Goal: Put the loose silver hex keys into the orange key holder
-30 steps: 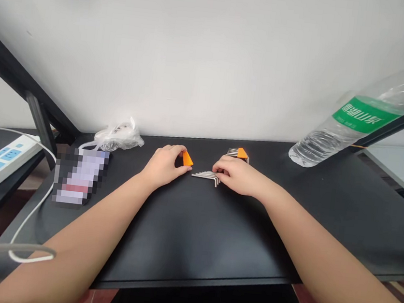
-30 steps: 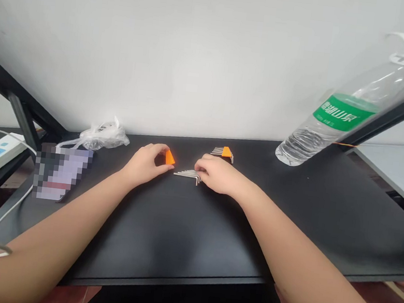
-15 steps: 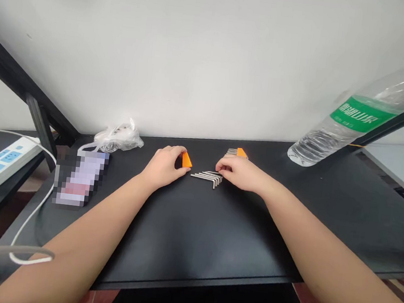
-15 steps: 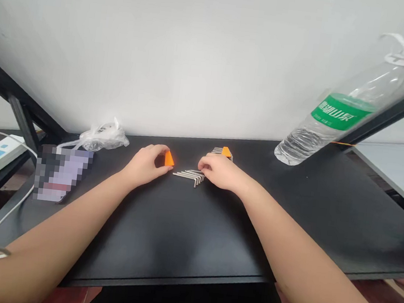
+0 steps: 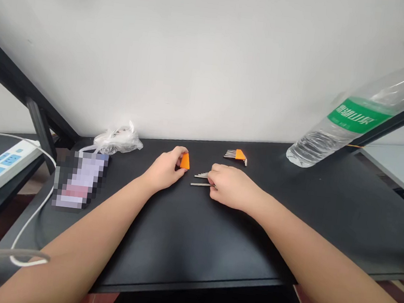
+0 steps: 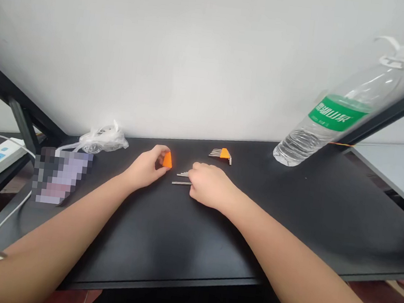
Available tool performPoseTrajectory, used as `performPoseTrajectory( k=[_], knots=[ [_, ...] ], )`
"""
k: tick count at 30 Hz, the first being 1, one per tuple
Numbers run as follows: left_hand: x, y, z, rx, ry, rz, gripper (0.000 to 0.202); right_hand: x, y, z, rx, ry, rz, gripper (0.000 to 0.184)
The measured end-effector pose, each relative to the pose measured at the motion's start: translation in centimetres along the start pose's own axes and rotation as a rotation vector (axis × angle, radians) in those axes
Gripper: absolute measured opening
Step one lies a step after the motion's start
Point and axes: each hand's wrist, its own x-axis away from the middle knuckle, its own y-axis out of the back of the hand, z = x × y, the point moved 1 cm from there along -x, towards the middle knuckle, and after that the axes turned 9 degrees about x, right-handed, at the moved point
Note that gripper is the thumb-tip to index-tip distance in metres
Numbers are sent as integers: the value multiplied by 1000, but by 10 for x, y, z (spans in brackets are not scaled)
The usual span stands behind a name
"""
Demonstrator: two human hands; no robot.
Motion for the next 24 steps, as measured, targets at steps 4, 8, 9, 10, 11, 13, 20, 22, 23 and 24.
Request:
performPoseTrajectory(
  k=[4,8,9,10,11,13,20,22,23,24],
  knots=[
    [1,1,0,44,-25,-22,48,-1,5,-9,-175,-18,-63,9],
    [3,2,-4,66,-50,-21,48,-3,8,-26,-381,2,-276,11],
    [4,2,-5,75,-53,-18,47,-4,9,-29,-399,4,-329,13],
    [4,2,-6,83,-55,-16,47,-4,9,-31,-413,12,-368,14],
    [4,2,-6,91,-57,-16,47,-4,9,-32,-424,26,-394,16],
    [4,1,-7,100,-64,-16,47,-4,8,-32,-438,61,-413,17],
    [5,3,-11,98,-39,-39,48,-2,9,-27,-423,106,-414,20],
    [5,3,-11,106,-34,-44,48,-1,10,-28,-417,95,-433,19],
    [5,4,-11,110,-33,-47,48,0,10,-29,-411,88,-448,19],
    [5,4,-11,112,-32,-48,47,0,11,-30,-408,81,-463,19]
  ],
)
